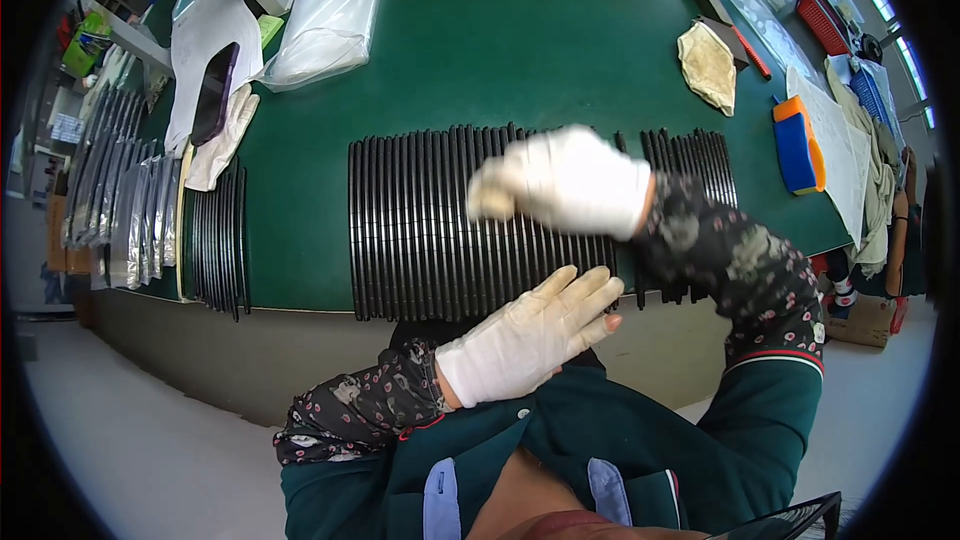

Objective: The recorder is wiping and cleaning a series of black cylindrical rods using a cloth at a workstation.

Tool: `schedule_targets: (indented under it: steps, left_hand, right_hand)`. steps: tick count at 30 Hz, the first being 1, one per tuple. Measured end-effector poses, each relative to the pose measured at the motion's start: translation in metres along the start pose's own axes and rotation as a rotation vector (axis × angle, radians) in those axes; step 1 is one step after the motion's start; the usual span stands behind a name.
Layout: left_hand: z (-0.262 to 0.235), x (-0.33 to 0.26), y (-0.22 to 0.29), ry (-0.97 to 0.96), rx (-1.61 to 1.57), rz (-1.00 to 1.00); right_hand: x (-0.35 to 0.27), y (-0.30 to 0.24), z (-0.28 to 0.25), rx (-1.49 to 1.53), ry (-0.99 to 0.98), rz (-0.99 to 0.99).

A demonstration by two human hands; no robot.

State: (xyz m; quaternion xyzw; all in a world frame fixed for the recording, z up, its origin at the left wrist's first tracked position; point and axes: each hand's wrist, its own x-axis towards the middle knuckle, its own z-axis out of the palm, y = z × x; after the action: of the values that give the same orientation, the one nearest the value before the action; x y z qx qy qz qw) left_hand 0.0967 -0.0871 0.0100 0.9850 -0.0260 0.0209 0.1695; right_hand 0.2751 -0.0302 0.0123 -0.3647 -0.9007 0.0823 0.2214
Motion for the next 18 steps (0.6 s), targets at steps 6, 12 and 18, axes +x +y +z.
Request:
schedule_targets:
  steps: [6,12,18]
  left_hand:
    - [0.013,-0.01,-0.005,0.027,-0.094,-0.022]
    - [-0.001,-0.002,-0.003,0.033,-0.101,0.017]
    - [-0.006,-0.002,0.001,0.079,-0.105,-0.005]
  right_hand:
    - [0.014,-0.016,0.008,0.241,0.017,0.063]
    - [0.027,0.021,0.006,-0.092,-0.036,0.141]
    - [0.019,0.037,-0.047,0.072,0.243,0.578]
